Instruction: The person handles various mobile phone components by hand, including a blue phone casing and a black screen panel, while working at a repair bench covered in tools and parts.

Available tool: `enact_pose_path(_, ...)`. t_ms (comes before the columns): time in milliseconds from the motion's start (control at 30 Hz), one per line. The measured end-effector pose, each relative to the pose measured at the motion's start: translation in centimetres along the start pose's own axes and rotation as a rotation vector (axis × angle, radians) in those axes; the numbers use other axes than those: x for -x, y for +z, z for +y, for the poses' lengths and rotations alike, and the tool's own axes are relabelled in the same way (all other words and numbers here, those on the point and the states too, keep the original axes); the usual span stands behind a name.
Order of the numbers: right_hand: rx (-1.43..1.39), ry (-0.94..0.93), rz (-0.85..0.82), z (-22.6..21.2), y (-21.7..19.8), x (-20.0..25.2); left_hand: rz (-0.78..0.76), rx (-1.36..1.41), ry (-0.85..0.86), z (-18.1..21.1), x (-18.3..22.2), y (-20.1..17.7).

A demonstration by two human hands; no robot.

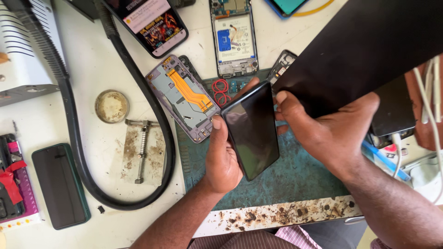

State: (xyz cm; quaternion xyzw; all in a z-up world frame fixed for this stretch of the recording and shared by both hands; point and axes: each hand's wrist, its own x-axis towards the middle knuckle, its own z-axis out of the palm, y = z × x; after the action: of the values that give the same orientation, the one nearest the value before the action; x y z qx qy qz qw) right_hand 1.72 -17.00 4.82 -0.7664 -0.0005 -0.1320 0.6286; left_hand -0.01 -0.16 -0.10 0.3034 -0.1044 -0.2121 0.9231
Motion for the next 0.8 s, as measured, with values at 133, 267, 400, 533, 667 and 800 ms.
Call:
enact_pose_path(133,-0.008,0.120,-0.003,-0.2,0.5,-0.6,0.003,0.023,0.048,-0.3,0.1,0.0)
enact_pose_path(267,0.009,0.030,-0.072,-0.9,0.6,-0.7,0.014,-0.007,0.065,-0.8,0.0,-0.2)
enact_pose_path(400,-0.019,0.070,-0.044,-1.3,0.9,-0.5,0.023,-0.077,0.107,-1.4,-0.1,-0.5)
enact_pose_path(533,0.073,-0.074,-0.049,-0.5,0.9,-0.2,0.025,-0.274,0.243,-1.8,0.2,-1.0)
enact_pose_path(667,0.059,-0.186,0.035,0.6,1.6,0.9,0.110,-0.426,0.356,-2.4,0.6,-0.9)
enact_pose_path(800,0.100,-0.225,0.064,0.3,1.8,1.2,0.110,-0.541,0.405,-1.6,0.8,-0.2)
